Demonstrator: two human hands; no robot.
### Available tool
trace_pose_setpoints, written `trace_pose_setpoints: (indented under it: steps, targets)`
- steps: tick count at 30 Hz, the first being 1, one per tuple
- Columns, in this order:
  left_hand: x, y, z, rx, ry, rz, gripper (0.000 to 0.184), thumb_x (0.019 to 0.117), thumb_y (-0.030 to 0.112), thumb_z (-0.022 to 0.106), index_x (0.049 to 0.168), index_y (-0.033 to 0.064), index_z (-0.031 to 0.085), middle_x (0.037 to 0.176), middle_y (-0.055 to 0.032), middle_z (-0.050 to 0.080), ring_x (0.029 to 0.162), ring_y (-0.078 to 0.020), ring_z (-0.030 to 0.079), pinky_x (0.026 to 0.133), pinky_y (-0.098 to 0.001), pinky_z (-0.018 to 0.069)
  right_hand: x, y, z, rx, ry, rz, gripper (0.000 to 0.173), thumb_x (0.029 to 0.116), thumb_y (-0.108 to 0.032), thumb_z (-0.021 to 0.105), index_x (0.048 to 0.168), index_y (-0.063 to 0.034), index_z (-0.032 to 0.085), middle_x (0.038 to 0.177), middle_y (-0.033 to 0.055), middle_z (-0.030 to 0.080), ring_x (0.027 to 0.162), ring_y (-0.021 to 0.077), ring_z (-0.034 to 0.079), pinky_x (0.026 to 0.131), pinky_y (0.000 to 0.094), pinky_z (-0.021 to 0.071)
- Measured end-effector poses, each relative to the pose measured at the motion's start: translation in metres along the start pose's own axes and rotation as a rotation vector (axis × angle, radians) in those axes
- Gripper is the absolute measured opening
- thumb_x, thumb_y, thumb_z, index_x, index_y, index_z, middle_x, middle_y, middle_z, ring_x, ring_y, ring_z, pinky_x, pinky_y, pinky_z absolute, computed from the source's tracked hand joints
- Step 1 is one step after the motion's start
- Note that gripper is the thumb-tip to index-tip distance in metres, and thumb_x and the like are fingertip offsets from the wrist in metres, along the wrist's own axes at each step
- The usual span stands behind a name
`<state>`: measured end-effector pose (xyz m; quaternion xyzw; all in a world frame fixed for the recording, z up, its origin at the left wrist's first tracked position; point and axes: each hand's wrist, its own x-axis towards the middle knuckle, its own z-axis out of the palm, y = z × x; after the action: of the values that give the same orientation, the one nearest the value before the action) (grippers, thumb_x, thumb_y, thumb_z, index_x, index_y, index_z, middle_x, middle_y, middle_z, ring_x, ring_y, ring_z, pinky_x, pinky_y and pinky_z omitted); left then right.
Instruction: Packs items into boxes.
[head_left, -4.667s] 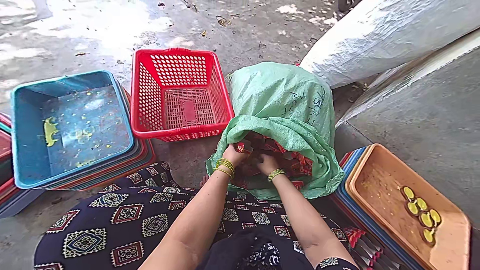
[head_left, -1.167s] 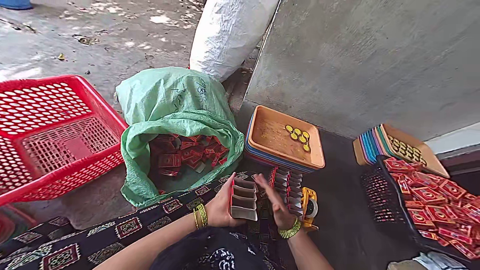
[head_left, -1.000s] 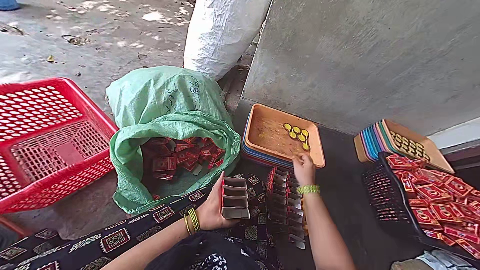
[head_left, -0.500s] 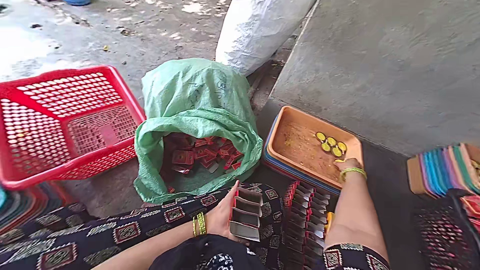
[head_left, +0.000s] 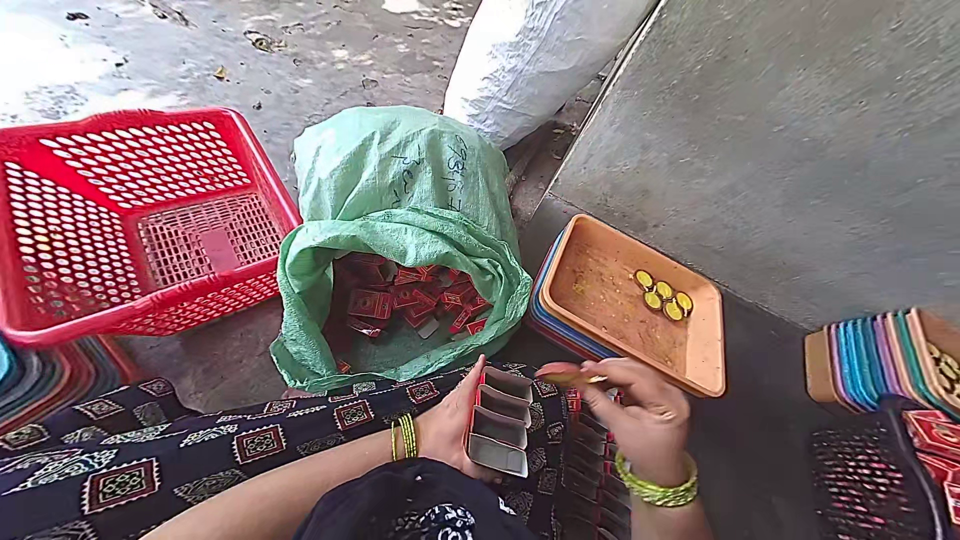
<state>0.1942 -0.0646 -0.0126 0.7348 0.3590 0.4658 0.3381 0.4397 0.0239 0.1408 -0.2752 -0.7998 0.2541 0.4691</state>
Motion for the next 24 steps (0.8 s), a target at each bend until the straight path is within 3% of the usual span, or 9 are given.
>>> trace_pose_setpoints:
  steps: [4,7,10,13,17,18,20,23,24]
  targets:
    - [-0.002,0.0,0.005,0.002,0.064,0.023,0.153,0.0594,0.065,0.09,0.158,-0.0107,0.0,0.155,-0.0284,0.039,0.147,-0.0252,0.041,0.127,-0.041,0.0265,-0.004,-0.012,0.036,-0.119,-0.161,-0.042,0.016,0.0833,-0.01,0.083,0.099,-0.0124,0.081,0.095,-0.0019,0.077,0.093,0.0099,0.071,0.087,0.0292,0.0602]
    - [-0.003,0.004,0.003,0.012,0.077,0.014,0.152,0.0598,0.064,0.09,0.158,-0.0095,0.0,0.153,-0.0264,0.043,0.145,-0.0237,0.043,0.126,-0.0404,0.0296,-0.001,-0.009,0.039,-0.125,-0.284,0.017,0.018,0.0879,-0.019,0.082,0.104,-0.013,0.081,0.1,-0.0032,0.078,0.098,0.0085,0.07,0.091,0.0294,0.0577]
    - [-0.001,0.001,-0.001,0.006,0.029,0.036,0.152,0.0612,0.064,0.09,0.158,-0.0089,-0.003,0.155,-0.0256,0.041,0.147,-0.0217,0.041,0.128,-0.0407,0.0245,0.015,0.009,0.021,-0.102,-0.201,0.135,0.022,0.0927,-0.025,0.078,0.107,-0.0087,0.079,0.102,0.0023,0.077,0.088,0.0093,0.071,0.076,0.0289,0.0609]
    - [-0.001,0.0,-0.002,-0.016,0.019,0.017,0.152,0.0604,0.063,0.09,0.157,-0.0101,-0.001,0.155,-0.0269,0.041,0.146,-0.0226,0.041,0.127,-0.0405,0.0263,0.042,0.071,-0.019,-0.435,0.032,0.376,0.023,0.0978,-0.028,0.068,0.102,-0.0075,0.077,0.096,0.0058,0.075,0.086,0.0148,0.072,0.078,0.0381,0.0608]
    - [-0.01,-0.007,0.011,0.049,0.125,-0.038,0.147,0.0593,0.069,0.086,0.159,-0.0073,0.01,0.156,-0.0235,0.042,0.145,-0.0227,0.043,0.126,-0.0406,0.029,0.069,0.198,-0.084,-0.793,0.055,0.915,0.037,0.1004,-0.031,0.065,0.125,-0.0029,0.07,0.124,0.0258,0.068,0.119,0.043,0.063,0.103,0.0629,0.0461]
    - [-0.009,-0.008,0.009,0.034,0.113,-0.017,0.144,0.062,0.066,0.087,0.159,-0.007,0.01,0.155,-0.0222,0.043,0.146,-0.0216,0.042,0.128,-0.0413,0.0246,0.07,0.225,-0.097,-0.854,0.027,0.984,0.041,0.1012,-0.032,0.063,0.13,-0.0034,0.068,0.13,0.0285,0.064,0.125,0.0463,0.058,0.106,0.0641,0.0432]
    - [0.009,0.019,-0.011,-0.032,0.052,-0.014,0.135,0.0677,0.053,0.09,0.155,-0.0146,0.011,0.148,-0.0262,0.05,0.142,-0.0193,0.047,0.125,-0.0359,0.0283,0.072,0.259,-0.116,-0.961,-0.014,1.06,0.047,0.1018,-0.039,0.061,0.134,-0.0045,0.066,0.138,0.0313,0.057,0.134,0.0491,0.05,0.11,0.0646,0.0385]
    - [0.037,0.062,-0.036,-0.086,-0.007,-0.078,0.106,0.0747,0.039,0.086,0.145,-0.0197,0.033,0.138,-0.0285,0.058,0.135,-0.0185,0.053,0.12,-0.0309,0.0308,0.076,0.291,-0.127,-1.043,-0.057,1.131,0.061,0.0996,-0.052,0.061,0.137,-0.0034,0.063,0.146,0.0344,0.049,0.14,0.0518,0.041,0.111,0.0679,0.0354]
    - [0.041,0.066,-0.039,-0.099,-0.019,-0.092,0.105,0.0762,0.039,0.085,0.144,-0.0212,0.033,0.137,-0.0298,0.058,0.135,-0.0192,0.053,0.12,-0.0301,0.0309,0.077,0.298,-0.127,-1.054,-0.075,1.158,0.065,0.0991,-0.055,0.06,0.138,-0.0024,0.062,0.147,0.0335,0.048,0.142,0.051,0.039,0.113,0.0672,0.0334]
